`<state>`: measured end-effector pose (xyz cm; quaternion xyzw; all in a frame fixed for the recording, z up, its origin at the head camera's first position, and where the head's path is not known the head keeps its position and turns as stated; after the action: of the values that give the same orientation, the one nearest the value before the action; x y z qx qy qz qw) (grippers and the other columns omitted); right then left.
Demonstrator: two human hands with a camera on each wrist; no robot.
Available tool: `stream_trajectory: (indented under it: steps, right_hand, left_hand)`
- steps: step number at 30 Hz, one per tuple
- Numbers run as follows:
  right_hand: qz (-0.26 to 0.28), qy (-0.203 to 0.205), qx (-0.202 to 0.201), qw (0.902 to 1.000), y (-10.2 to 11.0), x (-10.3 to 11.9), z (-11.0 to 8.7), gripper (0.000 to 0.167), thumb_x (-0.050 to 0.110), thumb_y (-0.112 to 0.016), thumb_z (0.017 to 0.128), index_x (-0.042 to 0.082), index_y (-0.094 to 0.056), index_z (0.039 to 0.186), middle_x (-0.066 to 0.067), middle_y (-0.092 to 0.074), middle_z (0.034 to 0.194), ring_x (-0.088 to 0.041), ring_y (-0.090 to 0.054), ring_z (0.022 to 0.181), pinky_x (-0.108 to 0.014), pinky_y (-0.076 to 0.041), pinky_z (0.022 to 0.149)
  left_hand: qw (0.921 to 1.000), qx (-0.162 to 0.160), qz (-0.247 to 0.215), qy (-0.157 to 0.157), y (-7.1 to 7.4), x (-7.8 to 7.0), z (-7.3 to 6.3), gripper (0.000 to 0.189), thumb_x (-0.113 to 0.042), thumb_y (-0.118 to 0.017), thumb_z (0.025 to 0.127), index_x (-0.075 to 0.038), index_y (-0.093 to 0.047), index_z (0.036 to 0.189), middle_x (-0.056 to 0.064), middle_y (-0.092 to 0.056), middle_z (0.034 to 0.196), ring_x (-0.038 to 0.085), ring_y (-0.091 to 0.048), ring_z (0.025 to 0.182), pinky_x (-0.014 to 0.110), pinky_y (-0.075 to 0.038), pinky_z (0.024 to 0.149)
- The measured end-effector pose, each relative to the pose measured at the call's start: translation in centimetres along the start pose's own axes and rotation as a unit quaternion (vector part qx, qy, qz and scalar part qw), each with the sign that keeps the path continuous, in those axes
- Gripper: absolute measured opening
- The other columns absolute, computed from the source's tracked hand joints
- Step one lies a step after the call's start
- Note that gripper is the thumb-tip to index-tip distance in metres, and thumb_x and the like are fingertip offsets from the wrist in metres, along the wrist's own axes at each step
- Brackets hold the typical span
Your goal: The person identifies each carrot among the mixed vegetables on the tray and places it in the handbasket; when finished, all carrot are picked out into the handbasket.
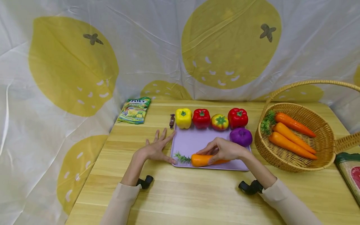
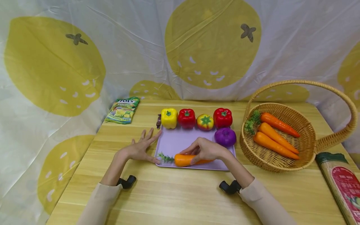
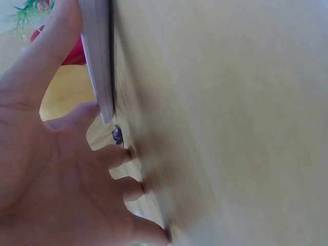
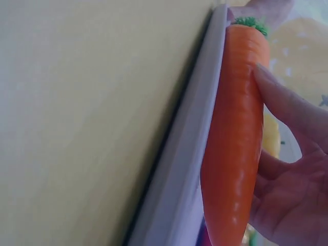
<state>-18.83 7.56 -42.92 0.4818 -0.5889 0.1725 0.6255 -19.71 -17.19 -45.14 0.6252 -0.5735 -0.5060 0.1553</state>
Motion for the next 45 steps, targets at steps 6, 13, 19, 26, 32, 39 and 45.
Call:
stream_trajectory:
  steps: [6, 13, 19, 26, 32, 39, 45]
  right_hand:
    - [-0.032, 0.000, -0.032, 0.9990, 2.2, 0.4, -2.3, 0.041, 0.012, -0.082, 0.088, 0.012, -0.075, 0.129, -0.008, -0.076, 0.124, -0.020, -0.071, 0.109, -0.032, -0.061, 0.094]
    - [-0.059, 0.001, -0.076, 0.9954, 5.4, 1.7, -5.5, 0.040, 0.017, -0.082, 0.089, 0.013, -0.075, 0.128, -0.006, -0.076, 0.127, -0.011, -0.069, 0.106, -0.025, -0.060, 0.089]
    - [-0.076, -0.011, -0.128, 0.9888, 8.3, 3.2, -9.4, 0.041, 0.021, -0.081, 0.090, 0.019, -0.074, 0.131, -0.003, -0.075, 0.128, -0.007, -0.068, 0.109, -0.025, -0.059, 0.087]
    - [-0.132, -0.022, -0.163, 0.9775, 12.1, 4.1, -14.1, 0.044, 0.015, -0.078, 0.092, 0.018, -0.070, 0.135, 0.003, -0.073, 0.133, 0.004, -0.065, 0.109, -0.018, -0.057, 0.082]
    - [-0.134, -0.035, -0.183, 0.9732, 15.0, 3.0, -17.2, 0.046, 0.004, -0.077, 0.091, 0.009, -0.068, 0.137, 0.023, -0.069, 0.130, 0.003, -0.063, 0.079, -0.020, -0.055, 0.061]
    - [-0.143, -0.087, -0.207, 0.9639, 17.9, 0.0, -19.5, 0.046, 0.001, -0.075, 0.092, 0.005, -0.067, 0.137, 0.028, -0.068, 0.128, 0.012, -0.064, 0.111, -0.015, -0.059, 0.078]
    - [-0.149, -0.087, -0.227, 0.9584, 19.1, -1.6, -21.1, 0.040, -0.002, -0.073, 0.092, 0.001, -0.070, 0.132, 0.024, -0.069, 0.131, 0.016, -0.061, 0.113, -0.006, -0.051, 0.084]
  left_hand:
    - [1.0000, 0.000, -0.001, 0.005, 0.0, 0.1, -0.1, 0.124, -0.060, -0.085, 0.078, -0.032, -0.003, 0.168, 0.016, 0.019, 0.173, 0.048, 0.021, 0.157, 0.087, 0.006, 0.111]
    - [0.9999, 0.003, -0.006, 0.010, 0.0, 0.1, -0.2, 0.125, -0.060, -0.085, 0.077, -0.033, -0.004, 0.168, 0.015, 0.019, 0.173, 0.047, 0.022, 0.157, 0.087, 0.006, 0.112]
    - [1.0000, 0.003, -0.002, 0.008, 0.0, 0.0, 0.0, 0.125, -0.061, -0.084, 0.077, -0.032, -0.003, 0.168, 0.015, 0.019, 0.173, 0.047, 0.021, 0.157, 0.087, 0.005, 0.112]
    - [0.9999, 0.004, 0.003, 0.009, 0.0, 0.1, 0.0, 0.125, -0.062, -0.084, 0.077, -0.033, -0.002, 0.168, 0.015, 0.020, 0.173, 0.047, 0.021, 0.157, 0.087, 0.005, 0.112]
    - [0.9999, 0.006, -0.001, 0.014, -0.1, 0.2, -0.1, 0.125, -0.062, -0.084, 0.077, -0.034, -0.001, 0.167, 0.014, 0.020, 0.173, 0.046, 0.023, 0.157, 0.086, 0.007, 0.112]
    - [0.9999, 0.005, -0.003, 0.013, 0.0, 0.2, -0.2, 0.125, -0.062, -0.084, 0.077, -0.034, -0.002, 0.167, 0.014, 0.020, 0.173, 0.047, 0.022, 0.157, 0.087, 0.007, 0.112]
    - [0.9999, 0.006, -0.003, 0.011, 0.0, 0.1, -0.1, 0.125, -0.062, -0.084, 0.078, -0.034, -0.002, 0.167, 0.013, 0.020, 0.173, 0.046, 0.023, 0.157, 0.086, 0.007, 0.112]
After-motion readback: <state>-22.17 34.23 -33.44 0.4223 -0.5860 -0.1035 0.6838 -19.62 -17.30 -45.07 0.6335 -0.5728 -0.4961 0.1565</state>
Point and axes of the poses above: each hand's wrist, its own z-axis towards the middle knuckle, its own y-axis out of the back of the hand, x = y × z, the point moved 7 cm from there along z, towards the middle knuckle
